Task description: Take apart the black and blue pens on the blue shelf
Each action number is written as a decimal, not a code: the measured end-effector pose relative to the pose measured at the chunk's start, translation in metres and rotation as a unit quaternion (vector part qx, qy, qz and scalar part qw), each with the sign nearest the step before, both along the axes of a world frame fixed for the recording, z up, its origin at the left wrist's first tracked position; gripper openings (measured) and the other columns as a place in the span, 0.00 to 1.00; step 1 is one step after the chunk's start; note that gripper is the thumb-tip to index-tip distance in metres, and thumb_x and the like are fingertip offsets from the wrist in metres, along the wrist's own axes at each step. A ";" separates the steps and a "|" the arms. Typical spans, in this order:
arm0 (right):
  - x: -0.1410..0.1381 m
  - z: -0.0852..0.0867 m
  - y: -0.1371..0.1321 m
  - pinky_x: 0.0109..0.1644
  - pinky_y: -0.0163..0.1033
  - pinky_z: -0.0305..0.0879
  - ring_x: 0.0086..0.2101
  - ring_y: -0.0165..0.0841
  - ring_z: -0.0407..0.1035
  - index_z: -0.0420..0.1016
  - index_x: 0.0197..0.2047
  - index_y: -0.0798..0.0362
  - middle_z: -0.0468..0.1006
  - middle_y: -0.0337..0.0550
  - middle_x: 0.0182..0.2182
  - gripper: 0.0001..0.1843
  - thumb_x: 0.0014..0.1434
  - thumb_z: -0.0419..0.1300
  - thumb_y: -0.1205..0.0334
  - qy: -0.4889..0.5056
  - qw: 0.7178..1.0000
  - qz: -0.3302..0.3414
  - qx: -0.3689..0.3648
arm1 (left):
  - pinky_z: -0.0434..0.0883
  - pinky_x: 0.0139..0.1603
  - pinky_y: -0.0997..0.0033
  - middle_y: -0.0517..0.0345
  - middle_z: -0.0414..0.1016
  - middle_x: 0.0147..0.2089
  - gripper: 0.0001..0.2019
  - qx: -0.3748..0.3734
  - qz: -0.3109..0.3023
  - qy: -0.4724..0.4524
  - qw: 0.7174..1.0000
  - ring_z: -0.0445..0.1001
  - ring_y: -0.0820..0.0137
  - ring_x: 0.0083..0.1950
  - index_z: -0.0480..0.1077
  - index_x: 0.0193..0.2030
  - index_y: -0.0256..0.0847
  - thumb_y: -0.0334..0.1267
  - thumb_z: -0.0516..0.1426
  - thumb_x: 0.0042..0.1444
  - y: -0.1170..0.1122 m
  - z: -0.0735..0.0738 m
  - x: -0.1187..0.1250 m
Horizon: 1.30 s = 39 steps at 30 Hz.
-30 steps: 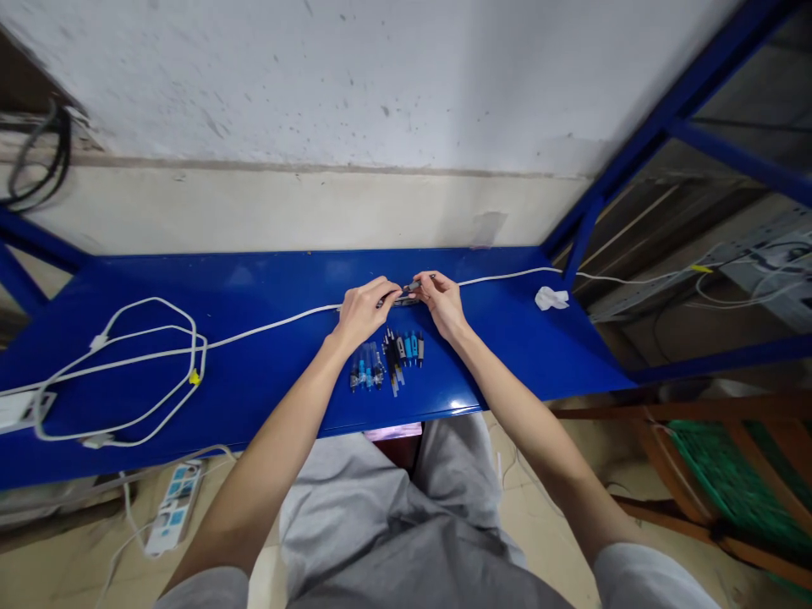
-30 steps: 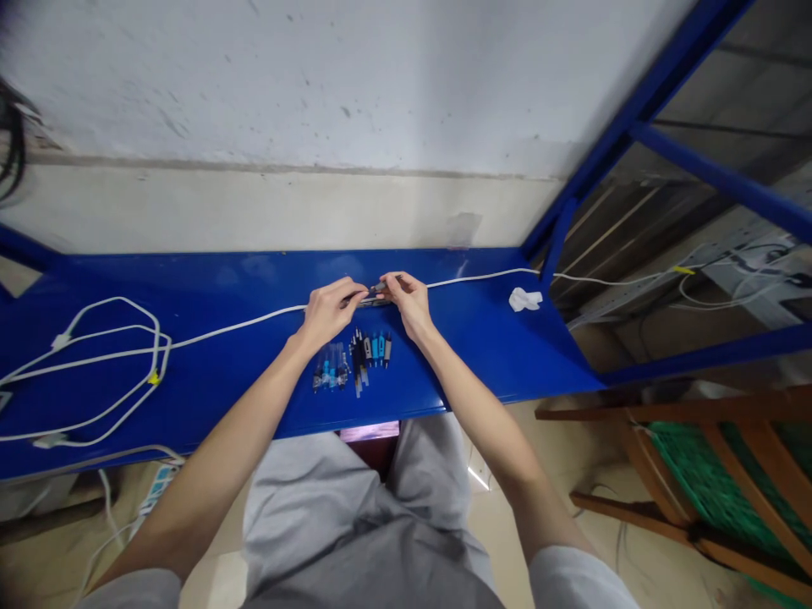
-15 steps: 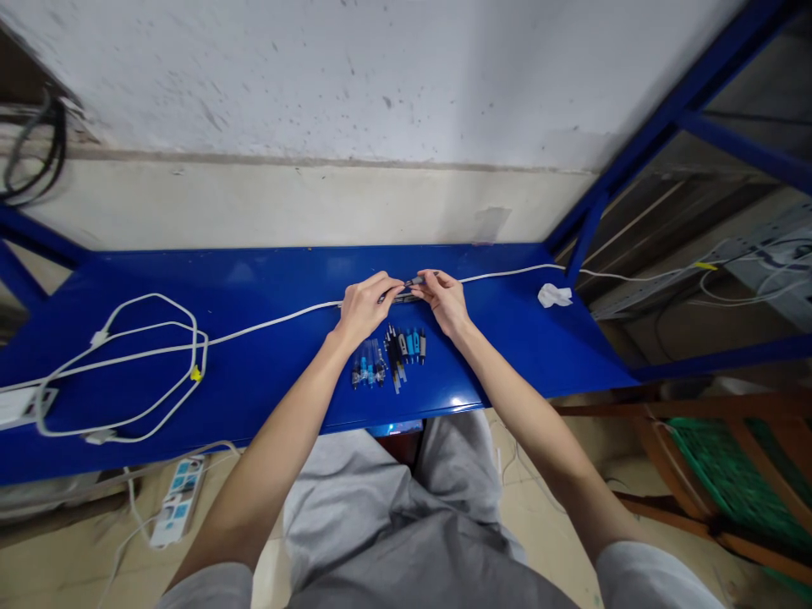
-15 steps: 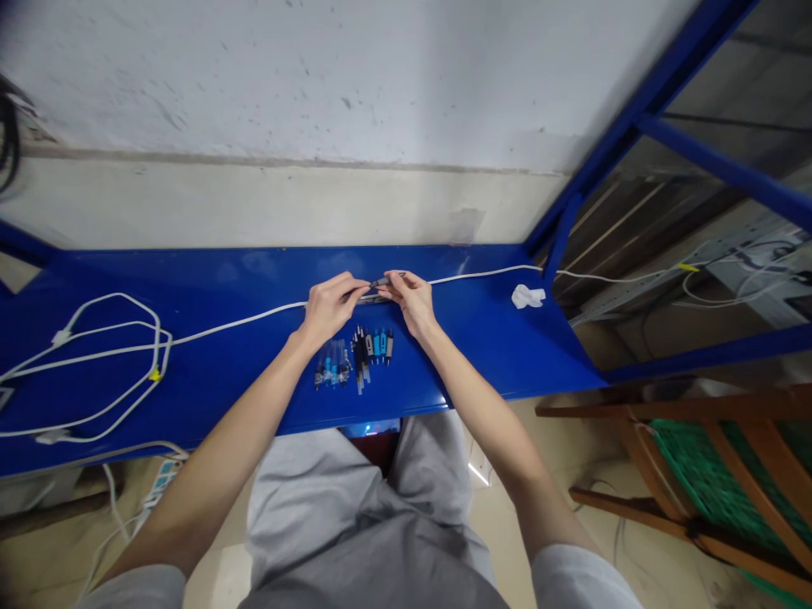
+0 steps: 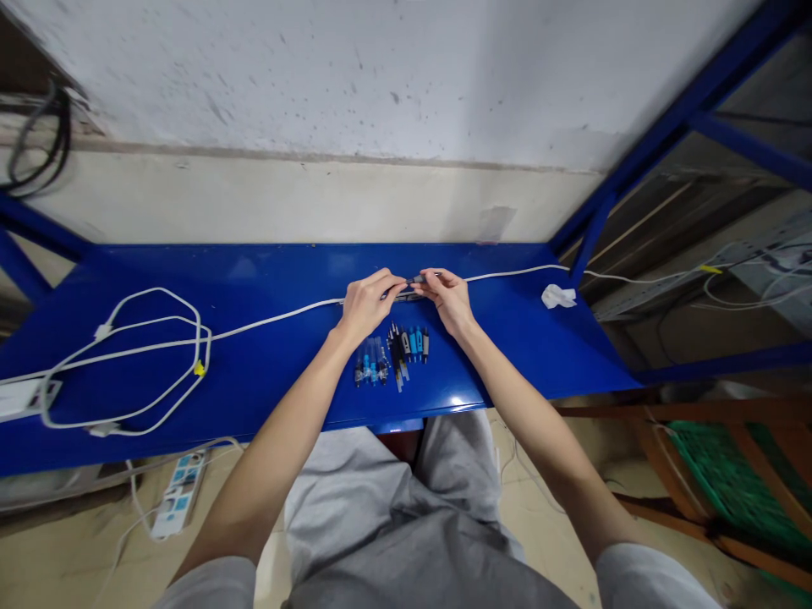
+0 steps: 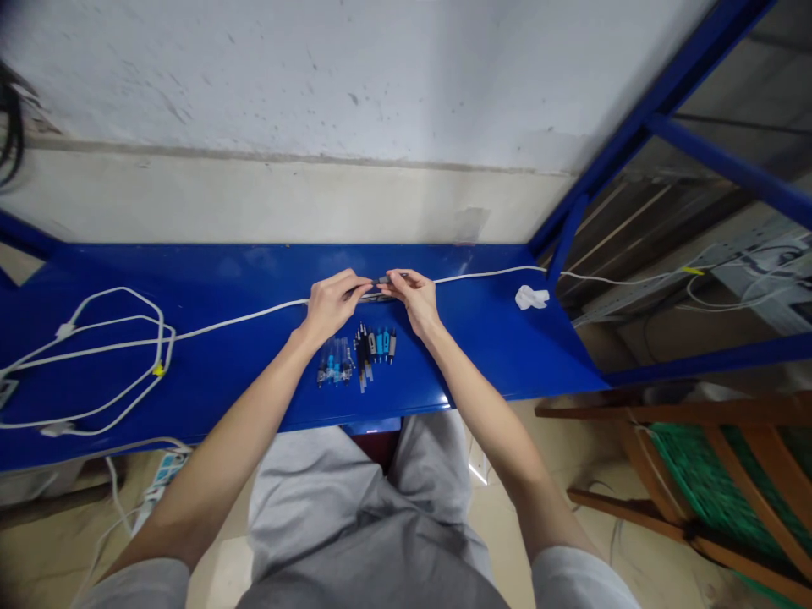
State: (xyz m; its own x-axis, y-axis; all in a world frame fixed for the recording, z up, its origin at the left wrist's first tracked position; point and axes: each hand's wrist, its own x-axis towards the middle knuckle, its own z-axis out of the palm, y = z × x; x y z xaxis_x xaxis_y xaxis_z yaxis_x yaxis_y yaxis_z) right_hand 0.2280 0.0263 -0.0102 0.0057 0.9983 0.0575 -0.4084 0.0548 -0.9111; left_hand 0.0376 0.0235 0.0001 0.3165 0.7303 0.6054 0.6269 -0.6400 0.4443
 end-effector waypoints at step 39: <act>-0.021 0.008 0.011 0.46 0.41 0.66 0.38 0.38 0.73 0.80 0.45 0.50 0.80 0.46 0.40 0.11 0.68 0.54 0.64 -0.424 0.845 0.004 0.325 | 0.74 0.52 0.63 0.40 0.63 0.68 0.38 -0.046 -0.040 -0.018 0.998 0.72 0.58 0.62 0.43 0.79 0.45 0.64 0.40 0.70 0.000 0.006 -0.002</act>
State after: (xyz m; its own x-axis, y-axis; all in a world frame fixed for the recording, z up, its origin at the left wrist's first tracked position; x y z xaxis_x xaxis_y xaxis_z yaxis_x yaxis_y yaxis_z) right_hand 0.2068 0.0370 -0.0017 -0.3185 0.7547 0.5736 0.3745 0.6561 -0.6552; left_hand 0.0355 0.0231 0.0063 0.3554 0.7568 0.5485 0.5588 -0.6425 0.5244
